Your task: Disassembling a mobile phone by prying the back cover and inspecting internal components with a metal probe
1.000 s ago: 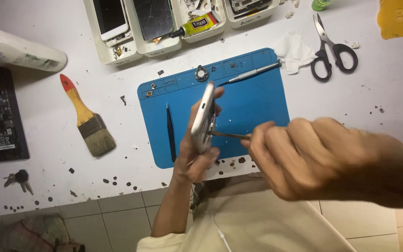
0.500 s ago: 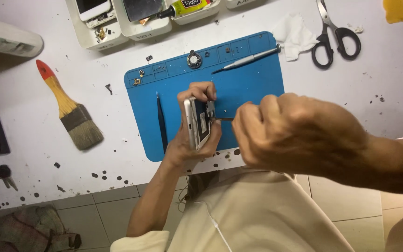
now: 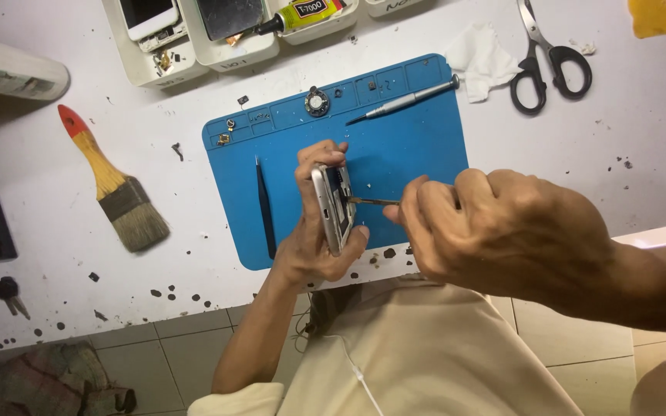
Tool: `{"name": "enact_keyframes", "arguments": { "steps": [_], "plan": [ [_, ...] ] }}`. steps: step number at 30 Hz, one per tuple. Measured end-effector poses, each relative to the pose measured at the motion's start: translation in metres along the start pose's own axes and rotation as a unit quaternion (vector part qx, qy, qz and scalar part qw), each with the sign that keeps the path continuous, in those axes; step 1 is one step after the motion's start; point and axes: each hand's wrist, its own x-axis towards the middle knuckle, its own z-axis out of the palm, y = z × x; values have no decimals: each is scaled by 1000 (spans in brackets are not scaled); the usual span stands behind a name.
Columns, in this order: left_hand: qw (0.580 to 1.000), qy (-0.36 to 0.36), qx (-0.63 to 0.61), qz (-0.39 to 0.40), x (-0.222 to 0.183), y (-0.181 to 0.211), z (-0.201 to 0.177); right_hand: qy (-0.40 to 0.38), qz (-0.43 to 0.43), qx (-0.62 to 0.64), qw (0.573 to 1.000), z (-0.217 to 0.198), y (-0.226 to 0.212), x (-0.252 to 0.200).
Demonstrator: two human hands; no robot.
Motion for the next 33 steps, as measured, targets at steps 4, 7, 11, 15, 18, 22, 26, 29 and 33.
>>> {"name": "enact_keyframes", "arguments": {
  "steps": [4, 7, 11, 15, 18, 22, 26, 29, 33],
  "plan": [
    [997, -7, 73, 1, 1, 12, -11, -16, 30, 32, 999, 12, 1, -12],
    [993, -28, 109, -25, 1, 20, -16, -13, 50, 79, 996, 17, -1, -17],
    [993, -11, 111, -23, -2, 20, -12, -34, 40, 66, 996, 17, -3, -17],
    [990, 29, 137, -4, -7, 14, -8, -30, 56, 109, 992, 21, -3, -18],
    [988, 29, 150, -15, -9, 16, -6, -42, 70, 116, 990, 22, -7, -20],
    [981, 77, 176, -12, -25, 14, 29, -62, 83, 155, 983, 28, -16, -23],
    [969, 234, -3, -84, -18, 25, 52, -24, 99, 145, 984, 27, -22, -18],
    [952, 291, -50, -87, -16, 25, 60, -30, 92, 138, 986, 22, -21, -14],
    [930, 354, -33, -93, -14, 19, 73, -75, 59, 141, 985, 20, -17, -12]
  ]
}}
